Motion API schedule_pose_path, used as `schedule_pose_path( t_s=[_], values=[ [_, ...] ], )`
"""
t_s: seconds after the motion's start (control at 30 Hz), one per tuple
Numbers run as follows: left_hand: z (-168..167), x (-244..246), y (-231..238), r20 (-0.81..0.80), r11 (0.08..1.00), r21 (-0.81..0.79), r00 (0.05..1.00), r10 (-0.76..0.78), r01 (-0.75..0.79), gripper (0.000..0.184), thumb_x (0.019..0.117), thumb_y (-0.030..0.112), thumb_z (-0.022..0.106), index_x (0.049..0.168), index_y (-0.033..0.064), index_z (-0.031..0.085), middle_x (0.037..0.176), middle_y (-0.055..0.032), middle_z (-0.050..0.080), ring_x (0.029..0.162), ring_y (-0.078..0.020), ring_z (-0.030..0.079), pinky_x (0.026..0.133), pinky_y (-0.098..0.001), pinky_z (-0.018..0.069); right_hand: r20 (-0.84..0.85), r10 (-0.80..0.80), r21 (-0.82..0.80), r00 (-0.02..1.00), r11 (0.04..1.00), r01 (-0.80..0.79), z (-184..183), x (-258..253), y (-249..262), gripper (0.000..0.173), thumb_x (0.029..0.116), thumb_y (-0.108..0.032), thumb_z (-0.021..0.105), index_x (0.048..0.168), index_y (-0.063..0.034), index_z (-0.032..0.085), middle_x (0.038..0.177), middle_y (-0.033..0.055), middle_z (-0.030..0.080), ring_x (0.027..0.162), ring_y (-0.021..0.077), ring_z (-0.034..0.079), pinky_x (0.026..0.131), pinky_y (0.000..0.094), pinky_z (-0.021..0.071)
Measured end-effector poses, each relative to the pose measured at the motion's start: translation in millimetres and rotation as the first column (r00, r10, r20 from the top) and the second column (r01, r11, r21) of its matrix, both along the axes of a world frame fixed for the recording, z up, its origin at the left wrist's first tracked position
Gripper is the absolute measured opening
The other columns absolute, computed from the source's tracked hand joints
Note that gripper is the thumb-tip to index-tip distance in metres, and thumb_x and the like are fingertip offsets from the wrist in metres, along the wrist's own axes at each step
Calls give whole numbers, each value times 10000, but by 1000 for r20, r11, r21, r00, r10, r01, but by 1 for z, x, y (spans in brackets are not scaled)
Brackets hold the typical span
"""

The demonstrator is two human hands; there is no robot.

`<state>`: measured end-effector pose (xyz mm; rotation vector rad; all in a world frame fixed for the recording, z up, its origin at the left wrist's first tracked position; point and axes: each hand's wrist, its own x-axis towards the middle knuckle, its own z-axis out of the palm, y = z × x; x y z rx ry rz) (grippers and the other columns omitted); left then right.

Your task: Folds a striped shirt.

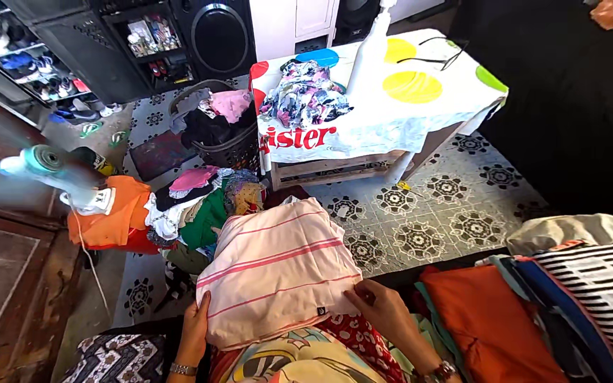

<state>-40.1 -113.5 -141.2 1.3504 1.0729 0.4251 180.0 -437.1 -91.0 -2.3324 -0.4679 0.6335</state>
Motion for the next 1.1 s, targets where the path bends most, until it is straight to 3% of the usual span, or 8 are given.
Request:
schedule_pose_path(
  t_s=[0.23, 0.37, 0.5, 0.63, 0.73, 0.8, 0.93, 1.1],
  values=[
    [3, -7, 1, 9, 999, -3, 999, -41, 41, 285, 1083, 209, 493, 1097, -22, 660, 887, -55, 743, 797, -89, 728, 760, -285, 619, -194, -42, 470, 980, 873, 130, -2, -8, 3, 120, 930, -152, 632, 940, -34, 652, 798, -30, 638, 726, 28, 618, 680, 223, 529],
    [2, -8, 0, -10, 999, 4, 999, -39, 39, 280, 1081, 208, 501, 1082, -20, 663, 868, -55, 741, 779, -85, 725, 744, -279, 617, -634, -67, 570, 771, 633, 524, 9, -10, 10, 165, 1041, -32, 423, 1014, -48, 585, 906, 42, 723, 784, 144, 733, 737, 333, 643],
    [2, -5, -2, -29, 999, 42, 999, -23, 24, 259, 1067, 182, 534, 1148, -37, 647, 926, -79, 741, 808, -88, 725, 766, -276, 614, -786, -82, 403, 612, 683, 609, 13, -14, 23, 132, 1064, -60, 474, 1126, -10, 580, 899, 96, 732, 707, 185, 737, 684, 343, 646],
    [5, 0, -3, -121, 909, 414, 993, 11, 40, 498, 956, 127, 669, 1364, -87, 481, 1143, -226, 657, 1005, -246, 668, 887, -424, 564, -726, -64, 410, 685, 758, 507, 12, -21, 30, 141, 972, 22, 602, 1112, 6, 611, 858, 79, 735, 688, 173, 730, 661, 329, 640],
    [19, 12, -7, -164, 626, 771, 986, 22, 115, 629, 864, 234, 695, 1349, -120, 508, 1234, -305, 608, 1125, -448, 589, 954, -620, 456, -715, -22, 477, 699, 715, 511, 13, -24, 31, 146, 961, 58, 584, 1091, 0, 617, 904, 58, 733, 767, 154, 734, 734, 323, 641],
    [34, 24, -17, -119, 554, 818, 988, -98, 154, 467, 871, 183, 687, 1239, -94, 610, 1161, -254, 662, 1075, -383, 637, 944, -550, 502, -731, 29, 524, 681, 663, 534, 11, -26, 31, 170, 972, 48, 531, 1111, -11, 609, 965, 63, 738, 840, 161, 739, 782, 338, 640],
    [51, 55, -53, 13, 611, 697, 845, -534, 376, 133, 898, 45, 667, 973, -54, 712, 901, -123, 723, 799, -125, 707, 757, -262, 602, -768, 96, 539, 633, 631, 558, 0, -24, 32, 189, 998, 20, 483, 1143, -36, 592, 1004, 68, 743, 842, 167, 743, 749, 341, 641],
    [53, 85, -88, -26, 432, 607, 560, -828, 667, 142, 908, 108, 712, 979, -14, 726, 916, -122, 714, 804, -158, 693, 747, -284, 590, -746, 126, 556, 654, 659, 507, -9, -22, 30, 240, 930, 82, 585, 1136, -39, 579, 967, 61, 741, 821, 162, 740, 736, 334, 638]
  ],
)
